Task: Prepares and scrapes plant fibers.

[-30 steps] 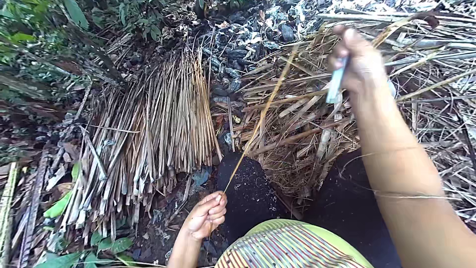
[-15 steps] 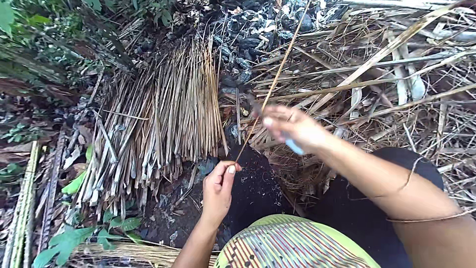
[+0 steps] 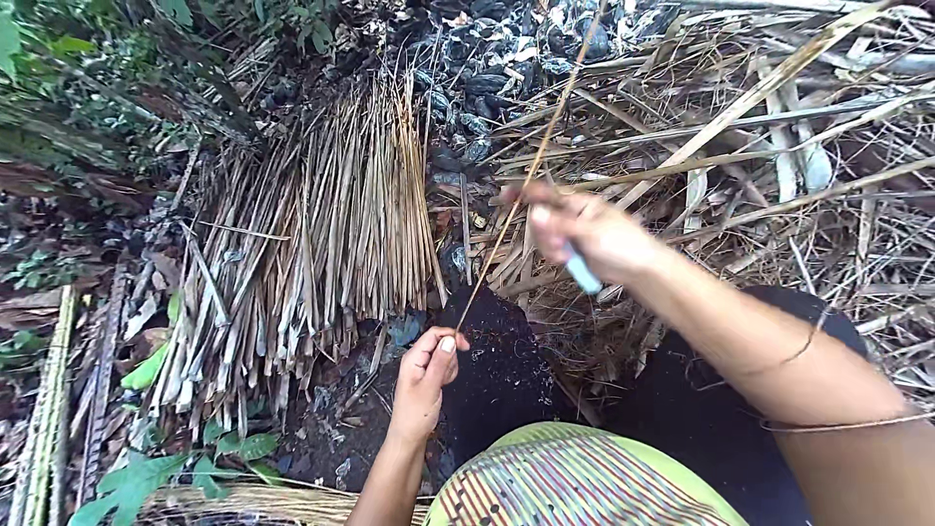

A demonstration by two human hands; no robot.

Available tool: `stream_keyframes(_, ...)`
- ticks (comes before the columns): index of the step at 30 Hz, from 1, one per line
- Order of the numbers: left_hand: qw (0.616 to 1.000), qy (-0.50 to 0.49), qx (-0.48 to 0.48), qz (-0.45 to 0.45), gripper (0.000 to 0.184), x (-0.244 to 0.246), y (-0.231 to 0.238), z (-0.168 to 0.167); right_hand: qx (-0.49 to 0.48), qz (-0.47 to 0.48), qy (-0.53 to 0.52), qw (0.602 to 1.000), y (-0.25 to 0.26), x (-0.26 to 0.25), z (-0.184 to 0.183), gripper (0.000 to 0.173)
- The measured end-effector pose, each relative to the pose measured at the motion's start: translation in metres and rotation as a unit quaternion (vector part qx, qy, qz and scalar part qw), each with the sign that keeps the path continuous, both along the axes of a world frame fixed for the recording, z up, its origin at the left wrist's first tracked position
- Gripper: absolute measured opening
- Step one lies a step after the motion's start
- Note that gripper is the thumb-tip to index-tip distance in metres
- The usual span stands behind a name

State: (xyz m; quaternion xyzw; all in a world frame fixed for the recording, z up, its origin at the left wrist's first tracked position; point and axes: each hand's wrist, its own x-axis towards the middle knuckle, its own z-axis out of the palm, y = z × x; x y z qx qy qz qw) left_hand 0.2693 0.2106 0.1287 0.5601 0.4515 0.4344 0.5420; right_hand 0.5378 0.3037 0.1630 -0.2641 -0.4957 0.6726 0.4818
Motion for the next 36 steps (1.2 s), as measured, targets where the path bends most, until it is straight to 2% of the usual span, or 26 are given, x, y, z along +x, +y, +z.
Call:
stream_keyframes(3, 0.999, 0.028, 0.004, -0.016, 0.023, -0.003, -0.002, -0.003, 0.043, -0.056, 0.062, 0.996, 0.014, 0.018, 0.007, 0.031)
stream_keyframes(9, 0.995, 0.06, 0.08, 0.009, 0.025, 0.022, 0.017, 0.016, 0.029, 0.046, -0.045, 0.997, -0.026, -0.022, -0.004, 0.031)
stream_keyframes(13, 0.996, 0.014, 0.088, -0.023, 0.021, 0.025, 0.017, 0.019, 0.047, 0.129, -0.064, 0.988, -0.041, -0.031, -0.009, 0.024)
stream_keyframes(15, 0.997, -0.019, 0.042, -0.058, 0.019, 0.016, 0.013, 0.019, 0.064, 0.083, -0.069, 0.992, -0.031, -0.016, 0.001, 0.026)
stream_keyframes(17, 0.996, -0.043, -0.012, -0.08, 0.018, 0.008, 0.007, 0.018, 0.083, -0.002, -0.053, 0.995, -0.009, 0.011, 0.012, 0.03)
stream_keyframes(20, 0.992, -0.071, -0.057, -0.084, 0.016, 0.006, 0.002, 0.018, 0.095, -0.058, 0.043, 0.993, 0.012, 0.03, 0.015, 0.027)
stream_keyframes(23, 0.99, -0.099, -0.082, -0.065, 0.018, 0.009, 0.007, 0.018, 0.044, 0.006, -0.006, 0.999, -0.01, 0.005, 0.009, 0.036)
stream_keyframes(26, 0.98, -0.15, -0.12, -0.053, 0.019, 0.016, 0.011, 0.023, -0.005, 0.188, -0.067, 0.98, -0.037, -0.035, -0.016, 0.033)
stream_keyframes(27, 0.974, -0.168, -0.14, -0.064, 0.018, 0.015, 0.011, 0.023, -0.004, 0.206, -0.068, 0.976, -0.037, -0.038, -0.018, 0.031)
stream_keyframes(28, 0.966, -0.184, -0.164, -0.082, 0.016, 0.011, 0.011, 0.022, 0.002, 0.177, -0.069, 0.982, -0.033, -0.032, -0.014, 0.03)
stream_keyframes(30, 0.942, -0.221, -0.225, -0.113, 0.013, 0.001, 0.007, 0.02, 0.019, 0.038, -0.05, 0.998, -0.006, 0.003, 0.0, 0.031)
stream_keyframes(33, 0.918, -0.259, -0.28, -0.108, 0.012, -0.011, -0.001, 0.014, 0.049, -0.202, 0.03, 0.978, 0.044, 0.074, 0.009, 0.029)
stream_keyframes(34, 0.919, -0.26, -0.28, -0.1, 0.012, -0.012, -0.002, 0.014, 0.053, -0.237, 0.05, 0.969, 0.048, 0.085, 0.012, 0.031)
stream_keyframes(36, 0.923, -0.257, -0.272, -0.089, 0.015, -0.009, 0.001, 0.014, 0.039, -0.199, 0.026, 0.979, 0.03, 0.068, 0.023, 0.04)
